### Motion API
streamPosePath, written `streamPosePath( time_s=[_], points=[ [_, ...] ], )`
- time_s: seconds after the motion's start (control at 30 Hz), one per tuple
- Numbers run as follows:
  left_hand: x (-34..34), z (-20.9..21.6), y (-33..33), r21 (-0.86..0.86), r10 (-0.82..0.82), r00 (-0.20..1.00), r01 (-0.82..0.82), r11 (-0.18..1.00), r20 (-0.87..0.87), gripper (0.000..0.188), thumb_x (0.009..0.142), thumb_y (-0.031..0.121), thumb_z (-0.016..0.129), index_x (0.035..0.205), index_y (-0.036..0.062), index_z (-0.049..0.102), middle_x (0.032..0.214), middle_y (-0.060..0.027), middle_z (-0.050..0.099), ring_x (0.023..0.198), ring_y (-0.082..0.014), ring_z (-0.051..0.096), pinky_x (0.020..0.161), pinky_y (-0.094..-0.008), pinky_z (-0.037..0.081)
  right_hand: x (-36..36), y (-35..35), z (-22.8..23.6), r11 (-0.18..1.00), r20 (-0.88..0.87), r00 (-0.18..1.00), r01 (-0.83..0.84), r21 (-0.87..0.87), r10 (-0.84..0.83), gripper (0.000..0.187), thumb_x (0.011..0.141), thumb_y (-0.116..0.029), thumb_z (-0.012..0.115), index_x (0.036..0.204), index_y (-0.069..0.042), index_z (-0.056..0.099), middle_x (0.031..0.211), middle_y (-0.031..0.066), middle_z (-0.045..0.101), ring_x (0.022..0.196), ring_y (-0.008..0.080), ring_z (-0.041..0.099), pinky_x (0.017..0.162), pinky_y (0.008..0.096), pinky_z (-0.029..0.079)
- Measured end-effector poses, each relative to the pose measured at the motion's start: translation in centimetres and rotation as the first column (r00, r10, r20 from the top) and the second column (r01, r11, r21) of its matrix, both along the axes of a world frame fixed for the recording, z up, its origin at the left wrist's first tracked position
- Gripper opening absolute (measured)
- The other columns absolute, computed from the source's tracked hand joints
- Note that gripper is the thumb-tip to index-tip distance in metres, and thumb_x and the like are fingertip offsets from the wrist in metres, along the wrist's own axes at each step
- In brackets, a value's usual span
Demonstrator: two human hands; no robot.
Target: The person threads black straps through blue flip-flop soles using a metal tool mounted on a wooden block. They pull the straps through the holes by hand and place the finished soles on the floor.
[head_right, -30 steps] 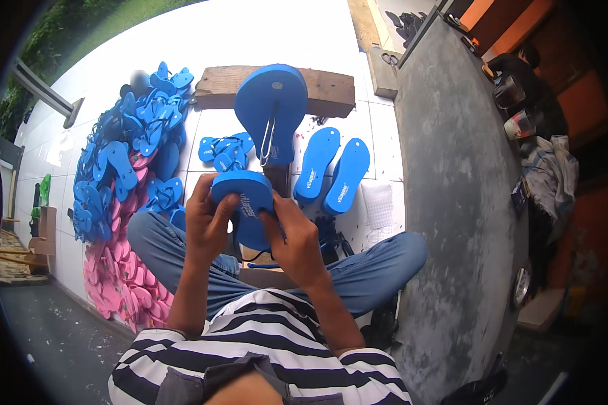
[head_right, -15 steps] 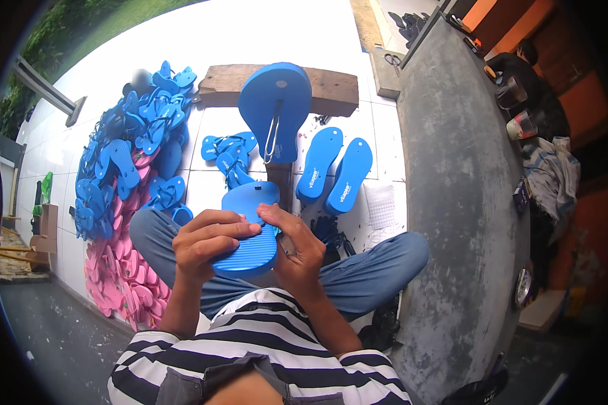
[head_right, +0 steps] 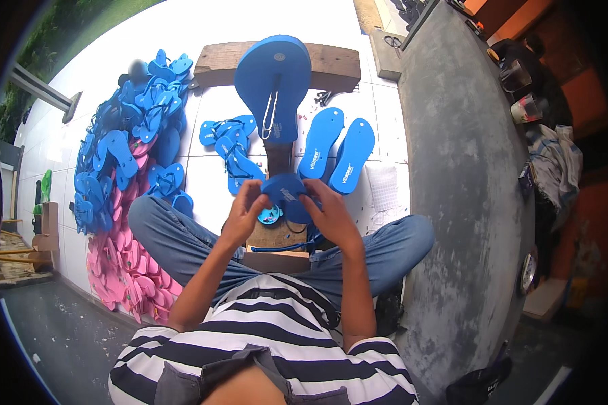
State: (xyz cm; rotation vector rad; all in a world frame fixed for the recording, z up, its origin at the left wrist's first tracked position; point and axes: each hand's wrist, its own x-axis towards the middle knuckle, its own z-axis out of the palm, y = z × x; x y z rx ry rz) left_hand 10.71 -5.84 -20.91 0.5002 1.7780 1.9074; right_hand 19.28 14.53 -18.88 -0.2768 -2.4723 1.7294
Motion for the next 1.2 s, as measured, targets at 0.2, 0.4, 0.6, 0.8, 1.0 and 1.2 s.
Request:
streamPosePath(
  time_s=[0.2,0.4,0.6,0.8,1.0,1.2],
  points=[
    [7.6,-14.3,-1.1,-0.811,-0.66,0.677,0.159,0.564,-0.326,0.029,0.09,0.024,0.066,0.107,0.0015,0.06,0.095,-0.0187,0.068,0.087,-0.0273,0.068,0.073,-0.0409,0.057,0.8,1.8,-8.0,0.901,0.268,0.937,-0.305,0.307,0.226,0.027,0.088,-0.007,0.061,0.115,-0.003,0.06,0.105,0.0202,0.065,0.101,0.0418,0.06,0.088,0.0439,0.048],
    [6.8,-18.2,0.0,-0.944,-0.887,0.45,0.239,0.227,-0.099,0.019,0.087,0.016,0.057,0.1,0.0053,0.067,0.087,-0.0171,0.069,0.08,-0.0342,0.07,0.063,-0.0467,0.057,0.0,-1.0,-14.2,0.69,0.581,0.804,-0.494,0.53,0.129,0.028,0.086,-0.008,0.057,0.113,-0.008,0.066,0.108,0.0185,0.066,0.101,0.037,0.064,0.087,0.0487,0.051],
    [7.0,-11.2,-0.6,-0.884,-0.871,0.463,0.321,0.339,-0.166,0.019,0.087,0.014,0.058,0.103,0.0067,0.063,0.086,-0.0173,0.069,0.08,-0.0372,0.069,0.065,-0.0469,0.055,-1.1,-2.0,-16.4,0.452,0.623,0.781,-0.573,0.683,0.049,0.025,0.088,-0.013,0.054,0.107,-0.012,0.07,0.106,0.0137,0.067,0.101,0.0342,0.066,0.084,0.0485,0.054],
    [1.7,-3.5,-3.4,-0.575,-0.626,0.766,0.447,0.685,-0.15,0.023,0.086,0.015,0.064,0.106,0.0026,0.059,0.089,-0.0177,0.068,0.085,-0.0332,0.067,0.074,-0.0414,0.051,-0.5,-1.5,-15.5,0.75,0.465,0.863,-0.439,0.495,0.198,0.029,0.092,-0.016,0.052,0.114,-0.004,0.066,0.114,0.016,0.066,0.106,0.0322,0.065,0.09,0.0455,0.052],
    [-0.5,-1.0,-3.7,-0.147,-0.217,0.966,0.237,0.96,0.139,0.021,0.096,0.012,0.063,0.11,-0.0017,0.056,0.089,-0.0071,0.068,0.075,-0.0113,0.066,0.068,-0.0266,0.057,-2.2,-1.4,-2.9,0.806,0.182,0.983,0.079,-0.587,0.036,0.045,0.103,-0.037,0.048,0.127,0.0,0.057,0.119,0.0146,0.065,0.111,0.0226,0.063,0.094,0.0346,0.05],
    [0.3,2.6,-0.3,0.026,-0.203,0.966,0.201,0.979,0.162,0.027,0.092,0.011,0.068,0.112,-0.0016,0.056,0.098,-0.0087,0.069,0.085,-0.0142,0.069,0.074,-0.028,0.058,-3.6,-5.2,2.5,0.75,-0.067,0.988,0.063,-0.658,-0.142,0.039,0.102,-0.027,0.054,0.128,0.002,0.058,0.111,0.0113,0.066,0.099,0.0178,0.065,0.089,0.031,0.053]
  ],
)
